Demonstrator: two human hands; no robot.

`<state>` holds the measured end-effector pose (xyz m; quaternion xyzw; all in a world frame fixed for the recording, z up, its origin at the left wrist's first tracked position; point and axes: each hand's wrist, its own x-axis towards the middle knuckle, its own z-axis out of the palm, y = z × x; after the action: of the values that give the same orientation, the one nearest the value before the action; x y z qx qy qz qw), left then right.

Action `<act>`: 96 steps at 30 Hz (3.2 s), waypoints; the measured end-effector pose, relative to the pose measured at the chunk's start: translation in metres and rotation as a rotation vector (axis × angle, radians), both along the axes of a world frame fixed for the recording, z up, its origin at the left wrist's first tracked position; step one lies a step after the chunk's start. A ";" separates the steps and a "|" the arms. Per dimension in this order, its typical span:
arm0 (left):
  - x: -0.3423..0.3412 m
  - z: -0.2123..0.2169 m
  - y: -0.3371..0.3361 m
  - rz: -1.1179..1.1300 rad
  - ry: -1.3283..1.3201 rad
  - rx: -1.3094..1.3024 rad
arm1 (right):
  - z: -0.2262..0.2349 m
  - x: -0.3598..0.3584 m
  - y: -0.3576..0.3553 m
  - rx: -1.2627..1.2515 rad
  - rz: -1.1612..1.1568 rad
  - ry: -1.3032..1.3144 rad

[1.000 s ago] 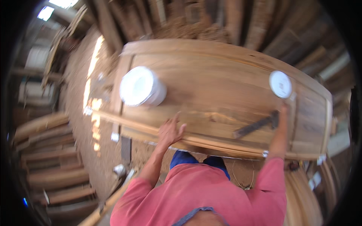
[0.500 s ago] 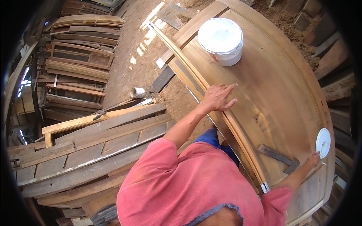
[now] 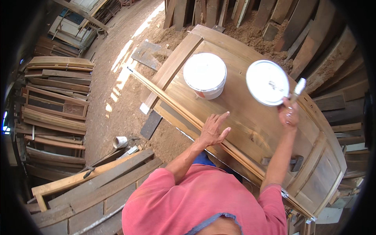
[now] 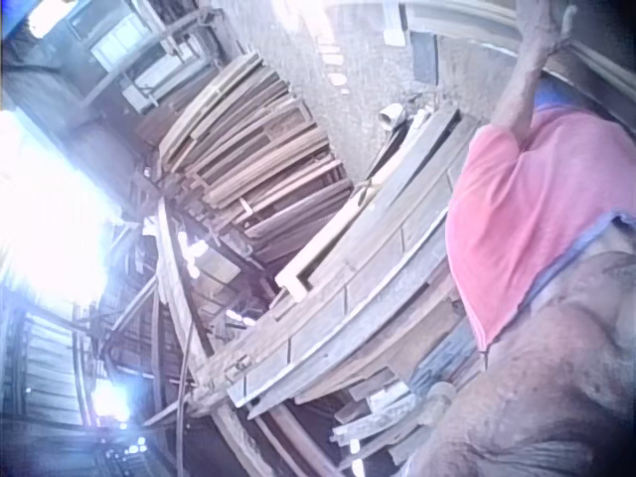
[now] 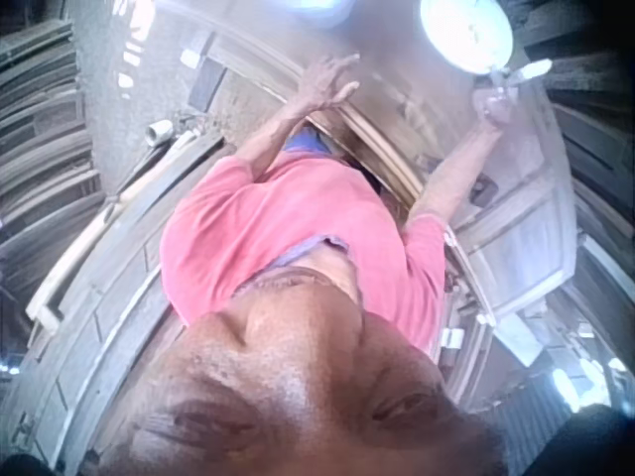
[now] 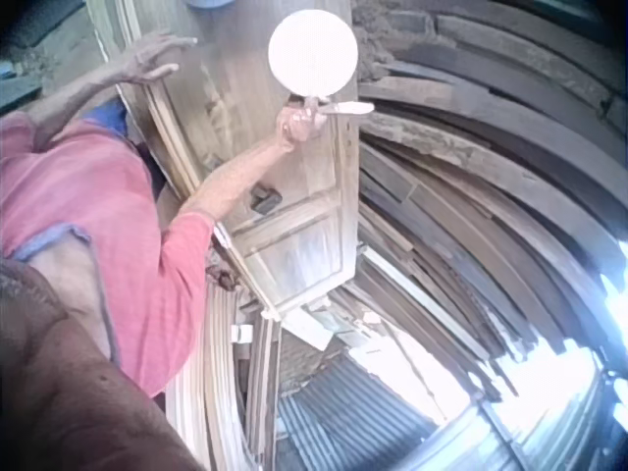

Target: The person applies white wood filler to a wooden door and a separate wooden strip using a small spatula, dipping it into a bucket. They fill the grooves and edges of the door before closing the bucket and moving the door to another position in the workshop.

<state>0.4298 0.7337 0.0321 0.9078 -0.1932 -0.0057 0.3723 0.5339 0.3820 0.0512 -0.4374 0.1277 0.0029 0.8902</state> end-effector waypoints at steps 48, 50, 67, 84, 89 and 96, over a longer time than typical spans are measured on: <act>0.185 -0.010 0.138 0.183 0.005 -0.295 | 0.030 0.065 0.271 -1.503 -0.172 0.221; 0.186 -0.009 0.140 0.169 0.024 -0.290 | 0.031 0.060 0.270 -1.468 -0.151 0.251; 0.245 -0.018 0.145 0.181 0.212 -0.604 | 0.031 0.118 0.274 -1.427 -0.127 0.200; 0.235 -0.017 0.138 0.216 0.208 -0.637 | 0.061 0.178 0.332 -1.694 -0.524 -0.318; 0.236 -0.013 0.142 0.203 0.255 -0.601 | 0.013 0.172 0.329 -1.750 -0.090 -0.055; 0.244 -0.032 0.143 0.170 0.246 -0.691 | 0.100 0.118 0.332 -1.881 0.243 0.215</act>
<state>0.6735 0.8768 0.0001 0.7338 -0.0612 -0.0182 0.6764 0.6516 0.7145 0.1516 -0.9816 0.1124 0.0318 0.1511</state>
